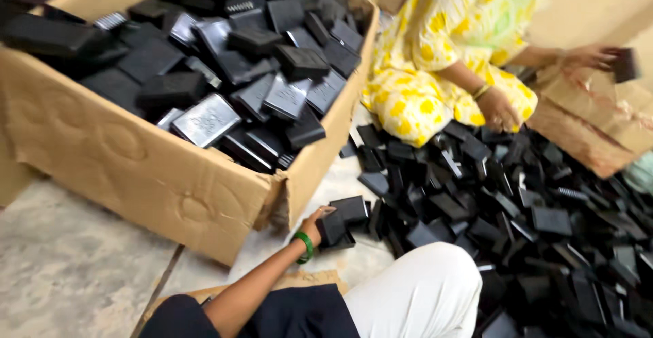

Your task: The person sits on the floor and repeatedly picks up small black plastic cases from a large pile, opens them, and places them into a cardboard box. Other workers are visible nearby performing the same task.

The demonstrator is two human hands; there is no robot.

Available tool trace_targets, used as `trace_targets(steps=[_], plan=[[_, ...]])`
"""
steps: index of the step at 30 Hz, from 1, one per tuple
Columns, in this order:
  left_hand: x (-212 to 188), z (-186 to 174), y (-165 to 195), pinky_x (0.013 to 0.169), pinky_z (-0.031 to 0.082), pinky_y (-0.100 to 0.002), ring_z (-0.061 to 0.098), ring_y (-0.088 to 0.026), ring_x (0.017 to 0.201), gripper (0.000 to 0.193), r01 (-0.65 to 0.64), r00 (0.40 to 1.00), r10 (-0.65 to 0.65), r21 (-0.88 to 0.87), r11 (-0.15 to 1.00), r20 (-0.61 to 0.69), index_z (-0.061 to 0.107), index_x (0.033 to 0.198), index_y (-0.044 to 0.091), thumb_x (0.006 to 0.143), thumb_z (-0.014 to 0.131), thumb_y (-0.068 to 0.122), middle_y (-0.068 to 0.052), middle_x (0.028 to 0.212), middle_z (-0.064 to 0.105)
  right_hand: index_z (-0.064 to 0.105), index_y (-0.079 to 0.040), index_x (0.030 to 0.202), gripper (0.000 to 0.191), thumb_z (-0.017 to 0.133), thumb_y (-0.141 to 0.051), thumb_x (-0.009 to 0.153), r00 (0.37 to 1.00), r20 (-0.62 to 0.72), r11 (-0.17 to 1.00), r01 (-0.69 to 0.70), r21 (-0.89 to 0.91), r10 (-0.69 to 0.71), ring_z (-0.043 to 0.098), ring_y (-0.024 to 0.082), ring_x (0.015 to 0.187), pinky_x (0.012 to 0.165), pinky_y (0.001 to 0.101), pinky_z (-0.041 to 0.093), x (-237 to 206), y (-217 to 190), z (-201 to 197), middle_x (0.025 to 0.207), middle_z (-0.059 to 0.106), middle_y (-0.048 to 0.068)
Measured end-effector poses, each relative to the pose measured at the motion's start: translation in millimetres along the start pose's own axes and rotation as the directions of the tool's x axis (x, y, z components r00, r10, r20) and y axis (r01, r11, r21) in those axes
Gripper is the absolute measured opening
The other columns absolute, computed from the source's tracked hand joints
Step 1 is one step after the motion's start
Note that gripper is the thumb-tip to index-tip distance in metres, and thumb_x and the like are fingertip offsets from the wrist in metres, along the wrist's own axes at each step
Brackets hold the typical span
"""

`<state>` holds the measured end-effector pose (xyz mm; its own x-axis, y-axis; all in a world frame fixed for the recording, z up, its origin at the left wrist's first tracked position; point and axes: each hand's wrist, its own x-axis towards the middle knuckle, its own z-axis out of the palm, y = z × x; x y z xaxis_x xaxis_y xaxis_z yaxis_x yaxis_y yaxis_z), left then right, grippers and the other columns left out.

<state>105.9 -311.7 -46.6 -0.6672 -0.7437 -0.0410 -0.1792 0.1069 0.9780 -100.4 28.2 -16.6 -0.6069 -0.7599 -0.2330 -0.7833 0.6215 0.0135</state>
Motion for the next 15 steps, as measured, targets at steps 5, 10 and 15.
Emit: trace_targets(steps=[5,10,15], plan=[[11,14,25,0.093,0.056,-0.034,0.073,-0.024,0.106,0.042,0.022,0.999,-0.027,-0.128,0.992,-0.039,0.067,0.121,0.029,0.087,0.064,0.004,-0.013,0.114,0.076,0.068,-0.009,0.112,0.019,0.072,-0.016,0.094,0.999,-0.036,1.0,-0.002,-0.004,0.002,0.067,0.028,0.099,0.089,0.0379,0.054,18,5,-7,0.11,0.069,0.011],[29,34,48,0.094,0.055,-0.038,0.068,-0.032,0.115,0.042,-0.025,0.961,0.012,-0.044,0.999,-0.278,0.07,0.113,0.023,0.081,0.061,-0.002,-0.017,0.121,0.072,0.069,-0.008,0.109,0.016,0.073,-0.014,0.096,0.987,-0.159,0.999,-0.021,0.037,0.027,0.067,0.027,0.096,0.088,0.0378,0.053,33,20,-30,0.107,0.069,0.011],[62,61,85,0.102,0.049,-0.042,0.065,-0.038,0.118,0.037,-0.079,0.912,0.106,0.083,0.993,-0.397,0.069,0.121,0.014,0.089,0.055,0.001,-0.02,0.12,0.072,0.069,-0.007,0.107,0.013,0.074,-0.012,0.097,0.839,-0.513,0.978,-0.1,0.186,0.183,0.067,0.027,0.093,0.088,0.0377,0.053,5,73,-82,0.103,0.069,0.012]])
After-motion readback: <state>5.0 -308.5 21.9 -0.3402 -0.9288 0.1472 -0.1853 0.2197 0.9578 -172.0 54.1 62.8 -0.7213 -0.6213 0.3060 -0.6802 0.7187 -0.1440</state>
